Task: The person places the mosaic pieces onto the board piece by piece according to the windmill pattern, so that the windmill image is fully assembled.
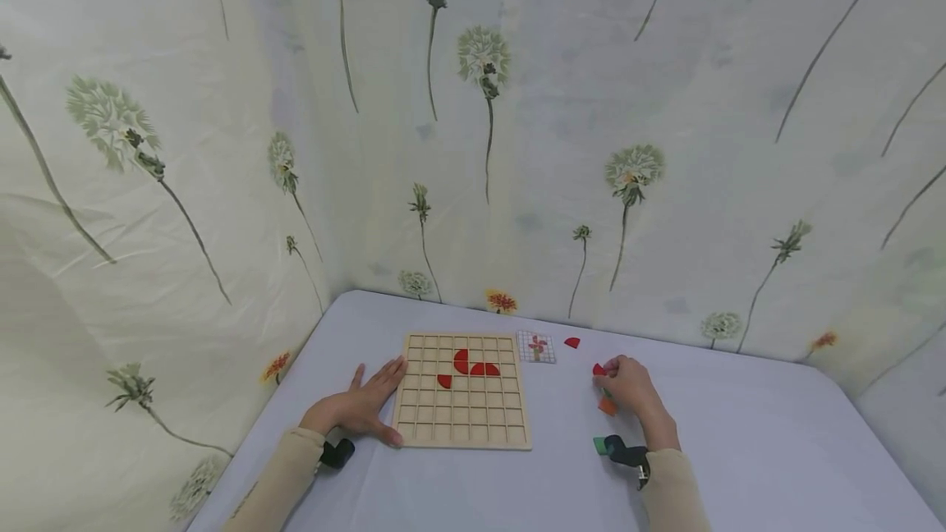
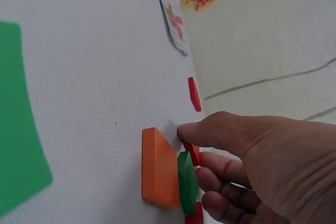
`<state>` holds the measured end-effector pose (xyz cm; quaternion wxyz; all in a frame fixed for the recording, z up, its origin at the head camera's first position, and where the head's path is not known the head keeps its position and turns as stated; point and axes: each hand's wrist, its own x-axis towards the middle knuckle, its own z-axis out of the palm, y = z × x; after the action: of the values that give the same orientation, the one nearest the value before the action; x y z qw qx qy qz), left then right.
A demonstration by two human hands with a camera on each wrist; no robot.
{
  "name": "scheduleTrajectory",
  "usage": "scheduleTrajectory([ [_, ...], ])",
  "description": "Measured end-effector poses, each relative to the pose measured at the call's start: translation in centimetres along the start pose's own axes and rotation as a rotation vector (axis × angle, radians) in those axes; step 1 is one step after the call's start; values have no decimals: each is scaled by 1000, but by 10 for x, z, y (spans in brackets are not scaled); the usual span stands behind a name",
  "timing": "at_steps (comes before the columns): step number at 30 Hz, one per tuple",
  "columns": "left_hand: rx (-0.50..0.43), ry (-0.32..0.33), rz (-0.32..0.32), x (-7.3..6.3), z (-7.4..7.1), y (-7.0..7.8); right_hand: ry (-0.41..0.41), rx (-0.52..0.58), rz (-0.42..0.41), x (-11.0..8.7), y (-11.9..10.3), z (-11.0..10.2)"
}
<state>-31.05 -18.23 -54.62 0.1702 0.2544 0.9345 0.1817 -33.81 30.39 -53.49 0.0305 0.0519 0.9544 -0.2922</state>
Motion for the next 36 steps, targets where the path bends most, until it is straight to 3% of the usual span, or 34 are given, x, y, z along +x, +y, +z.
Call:
scheduleTrajectory([
  [4,-3,2,-4,1,1,0,-1,18,-6,0,-1,2],
  [13,-7,4,-8,2,3,-2,-112,15,-45,2,-14,8],
  [23,-2,3,-6,2,3,0,-131,0,-89,2,-15,8],
  [26,-6,0,-7,1,2,1,-92,18,-51,-1,-21,5],
  [32,-12,0,-4,-1,0,1,82,36,99,-12,-43,3],
  [36,-12,5,-3,0,1,0,68,-6,133,-17,-53,7],
])
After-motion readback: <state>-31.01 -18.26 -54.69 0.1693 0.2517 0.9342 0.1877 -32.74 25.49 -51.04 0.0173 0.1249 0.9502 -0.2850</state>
